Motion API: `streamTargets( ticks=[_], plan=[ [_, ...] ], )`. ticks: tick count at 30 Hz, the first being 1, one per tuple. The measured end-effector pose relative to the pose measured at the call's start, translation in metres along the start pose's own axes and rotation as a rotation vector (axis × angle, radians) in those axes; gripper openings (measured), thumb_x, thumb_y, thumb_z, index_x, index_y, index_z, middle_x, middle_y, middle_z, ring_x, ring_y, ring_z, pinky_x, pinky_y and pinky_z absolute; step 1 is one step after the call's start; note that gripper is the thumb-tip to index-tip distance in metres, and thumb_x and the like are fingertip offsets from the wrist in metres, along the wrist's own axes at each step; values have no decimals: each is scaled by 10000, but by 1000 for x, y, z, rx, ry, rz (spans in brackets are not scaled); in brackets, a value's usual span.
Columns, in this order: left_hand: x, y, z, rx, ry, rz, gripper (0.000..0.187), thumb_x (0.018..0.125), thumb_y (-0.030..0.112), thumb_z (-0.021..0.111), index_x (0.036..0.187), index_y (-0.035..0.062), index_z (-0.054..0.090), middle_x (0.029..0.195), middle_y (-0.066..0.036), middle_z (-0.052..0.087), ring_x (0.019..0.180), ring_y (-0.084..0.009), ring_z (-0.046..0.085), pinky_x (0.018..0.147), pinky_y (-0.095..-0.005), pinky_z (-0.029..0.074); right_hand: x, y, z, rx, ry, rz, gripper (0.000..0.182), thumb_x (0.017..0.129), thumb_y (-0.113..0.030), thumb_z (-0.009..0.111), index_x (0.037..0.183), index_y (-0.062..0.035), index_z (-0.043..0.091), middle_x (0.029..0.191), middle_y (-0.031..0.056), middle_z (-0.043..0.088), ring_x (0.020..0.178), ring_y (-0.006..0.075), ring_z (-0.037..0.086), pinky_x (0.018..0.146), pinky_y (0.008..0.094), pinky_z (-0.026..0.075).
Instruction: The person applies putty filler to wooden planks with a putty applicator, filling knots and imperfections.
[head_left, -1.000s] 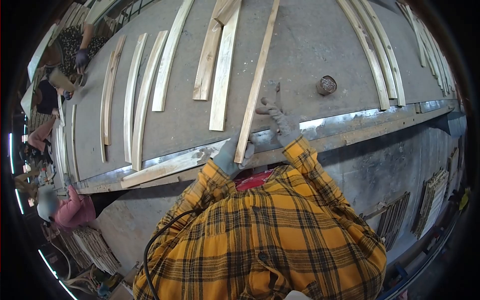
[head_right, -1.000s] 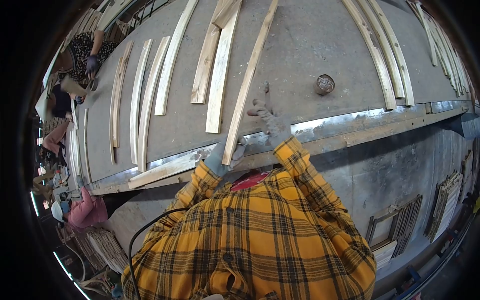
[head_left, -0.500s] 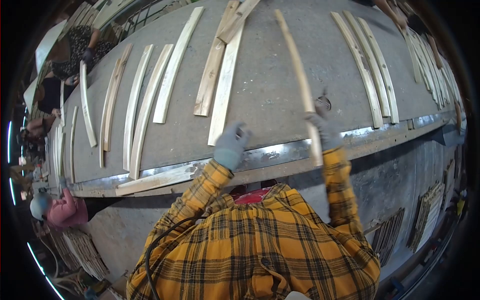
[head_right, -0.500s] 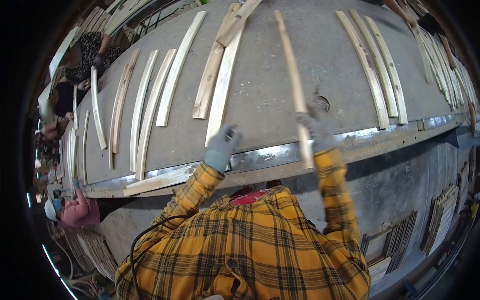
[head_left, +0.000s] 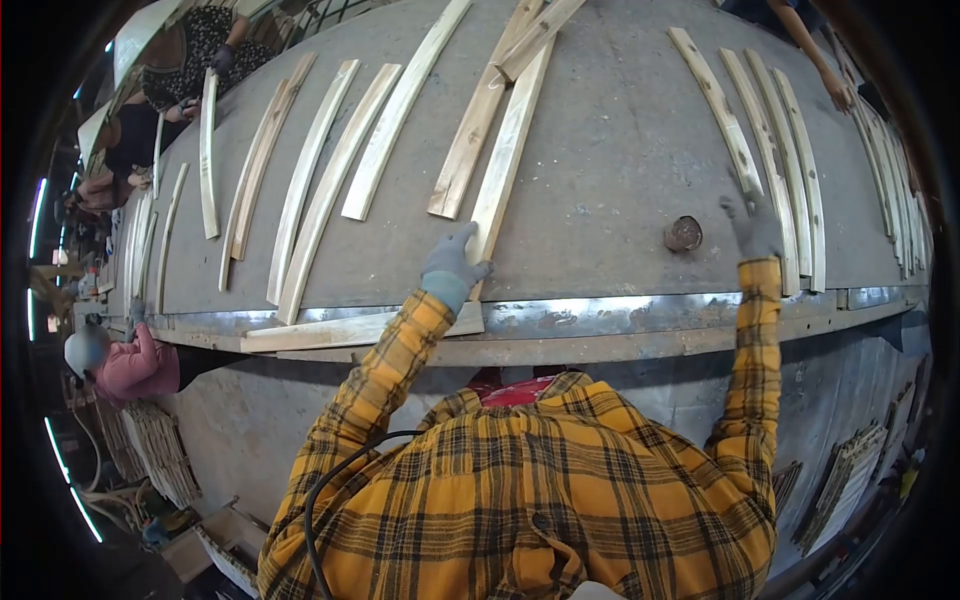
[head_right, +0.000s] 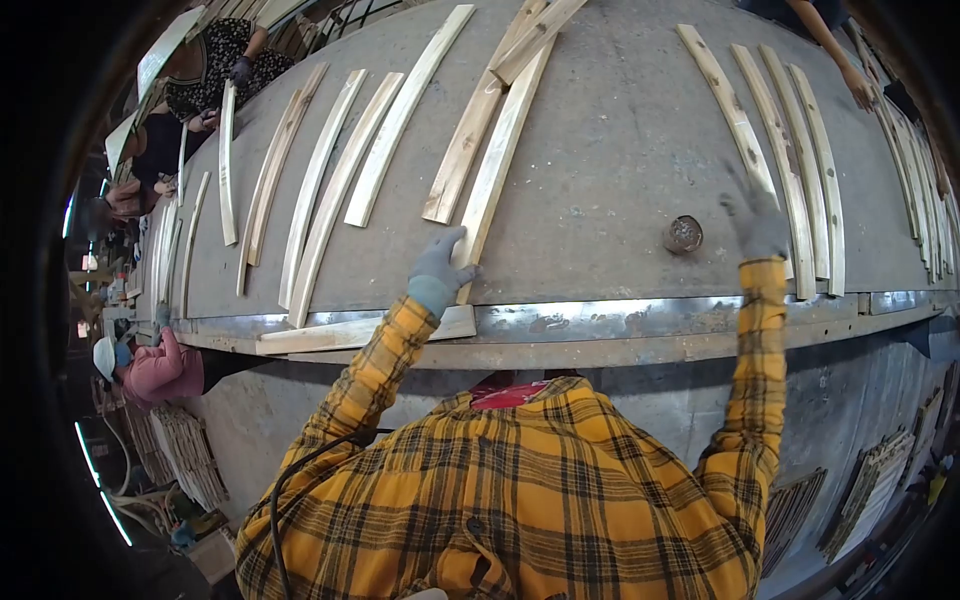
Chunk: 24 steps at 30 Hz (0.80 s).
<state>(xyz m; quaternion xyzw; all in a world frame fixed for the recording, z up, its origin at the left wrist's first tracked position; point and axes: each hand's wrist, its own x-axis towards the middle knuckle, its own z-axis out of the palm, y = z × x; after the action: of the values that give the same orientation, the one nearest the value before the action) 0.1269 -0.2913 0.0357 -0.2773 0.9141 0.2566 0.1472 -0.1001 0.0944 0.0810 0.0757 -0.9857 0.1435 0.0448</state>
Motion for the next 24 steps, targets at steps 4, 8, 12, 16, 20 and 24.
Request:
streamTargets(
  ticks=[4,8,12,16,20,24],
  plan=[
    [-30,7,7,-225,-50,81,719,653,311,756,1259,104,429,1173,-183,497,1054,-330,523,879,-388,443,-56,-103,13,548,-329,175,401,860,-164,581,1250,-214,500,973,81,658,859,116,598,736,239,483],
    [-69,81,15,-227,121,164,729,634,339,769,1228,58,452,1069,-183,554,997,-301,556,824,-365,468,-98,-159,92,1250,-511,132,335,862,-157,544,1189,-83,544,949,139,645,718,177,568,706,297,478],
    [-73,121,38,-268,42,307,692,642,352,761,1204,65,477,1027,-166,563,955,-270,560,804,-349,471,-102,-130,76,1245,-484,356,475,744,-300,685,1041,57,588,806,123,642,711,200,600,616,310,476],
    [-19,74,18,-234,183,364,664,662,360,746,1197,69,481,1014,-147,541,885,-274,552,784,-362,468,-62,-70,-5,1214,-587,461,523,736,-269,696,1089,86,547,788,118,627,598,165,594,488,269,471],
    [52,36,-18,120,378,124,707,687,396,708,1232,41,429,1093,-172,501,991,-322,514,831,-373,445,-11,-4,-30,1052,-516,340,660,709,-342,691,1174,79,483,835,174,610,589,206,593,508,277,501],
    [80,44,-26,264,222,-63,696,681,348,730,1231,52,424,1110,-171,500,1028,-321,504,860,-373,442,56,101,15,400,-224,84,476,806,-342,611,1107,25,583,1053,153,623,963,223,581,853,287,427]
  ],
)
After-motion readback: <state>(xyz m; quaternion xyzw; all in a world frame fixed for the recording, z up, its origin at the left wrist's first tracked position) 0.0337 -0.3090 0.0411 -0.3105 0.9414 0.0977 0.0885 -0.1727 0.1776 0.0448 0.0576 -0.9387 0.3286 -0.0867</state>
